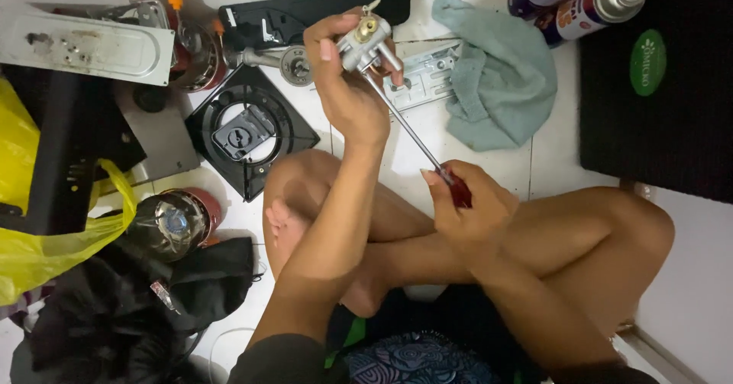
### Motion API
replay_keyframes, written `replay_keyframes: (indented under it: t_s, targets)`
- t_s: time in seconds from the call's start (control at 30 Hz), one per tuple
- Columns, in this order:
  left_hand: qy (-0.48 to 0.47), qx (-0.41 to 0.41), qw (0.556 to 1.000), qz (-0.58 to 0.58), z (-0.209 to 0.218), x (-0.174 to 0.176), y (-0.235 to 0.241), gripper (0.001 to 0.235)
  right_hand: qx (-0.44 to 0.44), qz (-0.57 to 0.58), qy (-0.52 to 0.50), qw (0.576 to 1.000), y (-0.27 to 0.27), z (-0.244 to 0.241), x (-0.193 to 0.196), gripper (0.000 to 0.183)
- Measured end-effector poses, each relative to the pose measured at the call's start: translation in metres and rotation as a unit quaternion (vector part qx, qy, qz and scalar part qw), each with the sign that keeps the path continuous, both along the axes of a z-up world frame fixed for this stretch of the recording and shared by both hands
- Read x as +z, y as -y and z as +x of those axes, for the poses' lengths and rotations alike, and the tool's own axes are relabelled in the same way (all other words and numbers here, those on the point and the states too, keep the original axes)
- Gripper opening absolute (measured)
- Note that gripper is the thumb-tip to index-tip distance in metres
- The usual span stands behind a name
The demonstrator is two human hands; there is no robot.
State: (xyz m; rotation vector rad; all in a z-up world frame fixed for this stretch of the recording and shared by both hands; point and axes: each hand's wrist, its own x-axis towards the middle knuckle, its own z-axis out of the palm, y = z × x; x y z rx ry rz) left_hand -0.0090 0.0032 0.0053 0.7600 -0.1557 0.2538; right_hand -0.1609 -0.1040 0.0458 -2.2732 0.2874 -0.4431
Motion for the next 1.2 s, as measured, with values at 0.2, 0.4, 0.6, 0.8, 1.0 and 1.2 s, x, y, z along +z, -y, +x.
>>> replay_keyframes:
  t_s: [0.2, 0.4, 0.6, 0.8, 1.0, 1.2]
  targets:
    - [0.004, -0.048, 0.997, -0.054, 0.008, -0.012, -0.001, 0.027, 0.074, 0.674, -0.247, 0.692, 0.027, 0.014, -0.024, 0.049]
    - [-0.001, -0.078, 0.991, -0.113, 0.011, -0.018, 0.007, 0.036, 0.122, 0.662, -0.265, 0.69, 0.036, 0.014, -0.015, 0.04]
    - [-0.019, -0.088, 0.989, -0.118, 0.006, -0.016, 0.012, 0.031, 0.016, 0.384, -0.202, 0.901, 0.022, 0.004, 0.0, 0.019]
    - [-0.045, -0.088, 0.987, -0.129, 0.008, -0.023, 0.012, 0.03, 0.04, 0.094, -0.041, 0.994, -0.002, 0.002, 0.009, 0.017]
    - [-0.111, -0.035, 0.992, -0.053, 0.013, -0.025, 0.021, 0.031, 0.083, 0.539, -0.211, 0.811, 0.005, 0.002, -0.025, 0.05]
    - [-0.103, -0.035, 0.993, -0.045, 0.016, -0.029, 0.027, 0.03, 0.16, 0.381, -0.172, 0.894, 0.011, 0.0, -0.031, 0.037]
